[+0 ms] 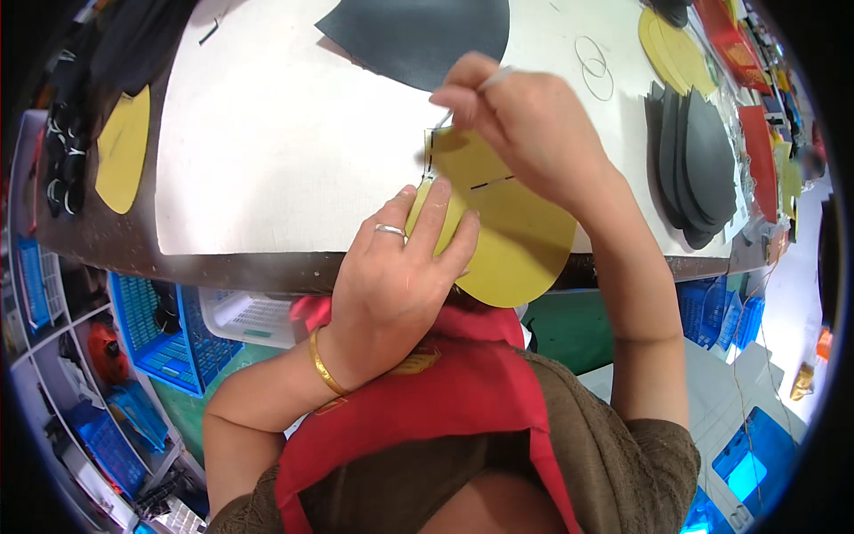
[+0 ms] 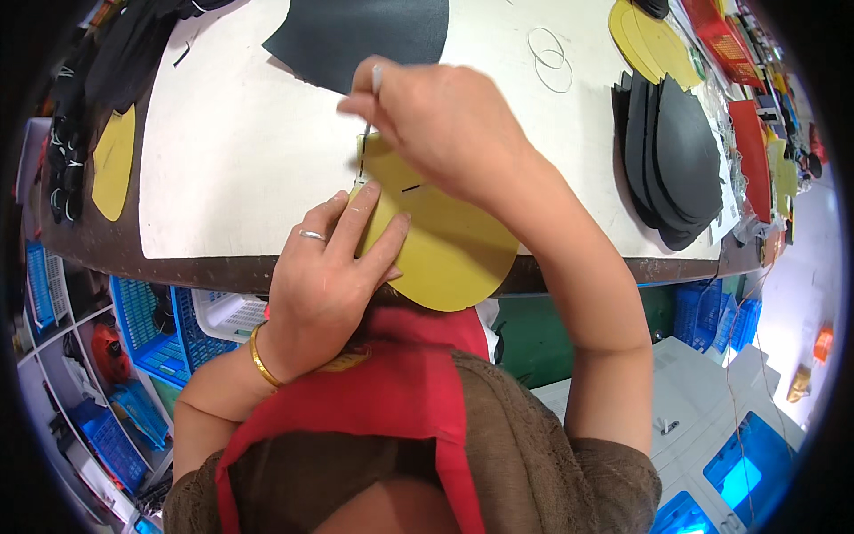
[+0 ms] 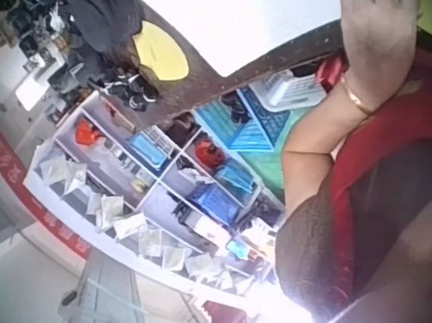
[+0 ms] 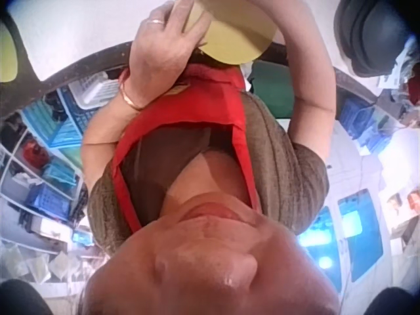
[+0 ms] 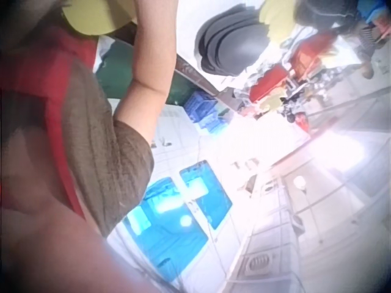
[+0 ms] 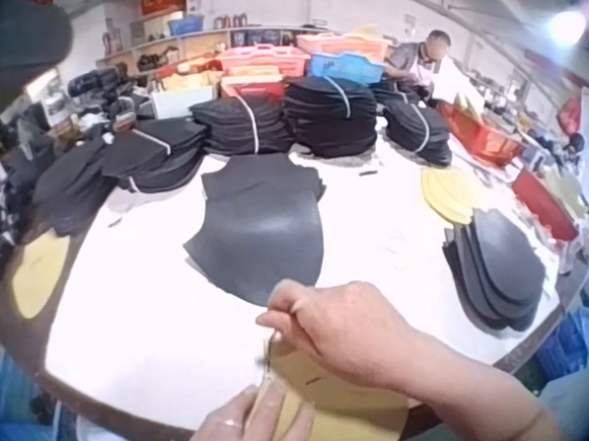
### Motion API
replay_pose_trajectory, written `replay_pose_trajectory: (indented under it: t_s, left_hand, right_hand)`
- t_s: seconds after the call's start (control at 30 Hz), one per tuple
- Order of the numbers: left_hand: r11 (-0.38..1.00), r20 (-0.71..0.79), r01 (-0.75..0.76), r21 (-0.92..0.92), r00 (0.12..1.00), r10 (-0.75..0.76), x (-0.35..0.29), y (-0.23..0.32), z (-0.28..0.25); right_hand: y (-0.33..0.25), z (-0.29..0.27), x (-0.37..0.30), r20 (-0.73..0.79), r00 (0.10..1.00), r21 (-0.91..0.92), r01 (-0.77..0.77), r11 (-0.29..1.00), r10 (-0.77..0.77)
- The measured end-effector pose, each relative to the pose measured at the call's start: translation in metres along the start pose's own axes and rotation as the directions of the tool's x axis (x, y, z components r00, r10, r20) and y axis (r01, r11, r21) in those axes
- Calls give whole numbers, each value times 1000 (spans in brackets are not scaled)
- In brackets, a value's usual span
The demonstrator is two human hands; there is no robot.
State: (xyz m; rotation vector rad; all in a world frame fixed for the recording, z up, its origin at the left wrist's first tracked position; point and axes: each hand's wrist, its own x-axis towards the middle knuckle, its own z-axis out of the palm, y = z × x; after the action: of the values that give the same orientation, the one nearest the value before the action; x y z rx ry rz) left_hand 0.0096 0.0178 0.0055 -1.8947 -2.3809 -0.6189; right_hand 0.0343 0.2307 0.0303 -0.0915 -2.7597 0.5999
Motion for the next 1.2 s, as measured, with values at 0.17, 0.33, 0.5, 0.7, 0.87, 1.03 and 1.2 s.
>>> replay_pose_trajectory:
  t_s: [0.17, 0.33, 0.5, 0.7, 0.87, 1.03, 1.2]
  left_hand:
    - [1000, -24, 8, -12, 1000, -8, 0, -1, 2]
    - [999, -59, -31, 42, 998, 33, 2, -1, 2]
    - [998, -51, -33, 56, 998, 36, 2, 0, 1]
    - [1000, 52, -7, 26, 999, 5, 3, 2, -3]
    - [998, 105, 10, 63, 994, -17, 6, 3, -4]
    - [993, 138, 37, 114, 989, -53, 6, 4, -4]
    - [993, 169, 30, 112, 984, -49, 12, 4, -6]
  right_hand:
    - [-12, -13, -14, 107, 992, 261, -95, 961, 69]
    - [-13, -4, -31, 142, 990, 143, -48, 989, 27]
    - [-15, -10, -33, 166, 986, 134, -52, 990, 29]
    - [25, -34, -40, -141, 933, 320, -275, 907, 332]
    - [47, -30, -50, -78, 936, 360, -295, 885, 344]
    - [45, -30, -58, -107, 943, 140, -299, 944, 315]
    - [54, -45, -72, -255, 911, 319, -238, 917, 325]
